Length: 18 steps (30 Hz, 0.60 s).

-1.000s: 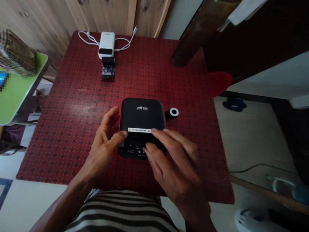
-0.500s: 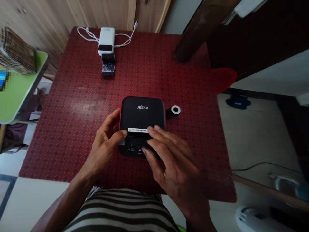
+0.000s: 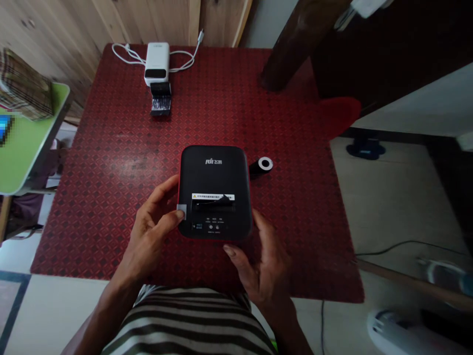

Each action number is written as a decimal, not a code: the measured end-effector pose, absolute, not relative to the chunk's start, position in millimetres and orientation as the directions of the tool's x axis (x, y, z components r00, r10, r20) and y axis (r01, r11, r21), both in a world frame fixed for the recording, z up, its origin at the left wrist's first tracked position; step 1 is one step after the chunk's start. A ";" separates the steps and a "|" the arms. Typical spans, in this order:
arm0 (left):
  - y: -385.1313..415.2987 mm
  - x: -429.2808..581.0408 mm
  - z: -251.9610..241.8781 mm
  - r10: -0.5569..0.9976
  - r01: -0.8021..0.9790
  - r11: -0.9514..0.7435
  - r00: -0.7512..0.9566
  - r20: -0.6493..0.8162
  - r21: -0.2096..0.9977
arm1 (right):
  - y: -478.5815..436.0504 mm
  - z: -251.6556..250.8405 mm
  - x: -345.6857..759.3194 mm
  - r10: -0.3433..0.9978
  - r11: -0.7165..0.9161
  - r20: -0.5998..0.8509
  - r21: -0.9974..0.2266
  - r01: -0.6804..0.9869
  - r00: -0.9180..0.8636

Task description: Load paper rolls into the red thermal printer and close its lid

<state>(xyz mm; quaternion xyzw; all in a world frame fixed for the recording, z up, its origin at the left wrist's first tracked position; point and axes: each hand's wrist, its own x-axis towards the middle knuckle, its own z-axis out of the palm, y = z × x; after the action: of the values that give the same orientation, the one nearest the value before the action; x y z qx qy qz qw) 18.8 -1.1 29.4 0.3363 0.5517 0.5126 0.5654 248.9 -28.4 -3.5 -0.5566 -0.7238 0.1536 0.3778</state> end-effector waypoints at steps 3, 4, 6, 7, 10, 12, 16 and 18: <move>-1.2 21.0 29.6 0.946 -0.205 0.254 -0.149 -0.286 0.945 | -32.0 -13.8 243.4 0.922 0.322 0.381 -0.644 0.694 -0.074; -1.5 21.6 29.9 0.944 -0.206 0.257 -0.156 -0.291 0.944 | -32.2 -15.2 241.8 0.920 0.319 0.387 -0.644 0.695 -0.063; -1.9 22.9 30.9 0.940 -0.206 0.262 -0.168 -0.298 0.943 | -31.7 -15.5 239.9 0.920 0.315 0.389 -0.650 0.692 -0.054; -1.9 23.4 31.6 0.937 -0.205 0.267 -0.174 -0.303 0.942 | -31.3 -14.9 239.4 0.922 0.314 0.383 -0.653 0.689 -0.057; -1.0 24.9 34.4 0.927 -0.204 0.288 -0.187 -0.326 0.936 | -30.9 -13.6 238.6 0.923 0.315 0.380 -0.653 0.689 -0.062; 0.0 25.9 35.9 0.920 -0.205 0.299 -0.197 -0.339 0.932 | -31.3 -14.4 238.1 0.917 0.319 0.394 -0.648 0.692 -0.055; 1.5 28.5 36.2 0.916 -0.209 0.297 -0.213 -0.340 0.932 | -32.0 -17.9 237.3 0.904 0.332 0.425 -0.648 0.685 -0.036; 1.8 29.5 35.6 0.920 -0.203 0.280 -0.221 -0.322 0.938 | -31.8 -18.9 236.9 0.903 0.336 0.427 -0.647 0.684 -0.040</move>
<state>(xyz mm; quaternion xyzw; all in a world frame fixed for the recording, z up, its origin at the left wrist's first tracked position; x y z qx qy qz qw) 29.5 1.8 35.6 0.3058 0.5865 0.5164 0.5439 236.9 -31.8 -18.9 -0.5602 -0.7084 0.1345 0.4078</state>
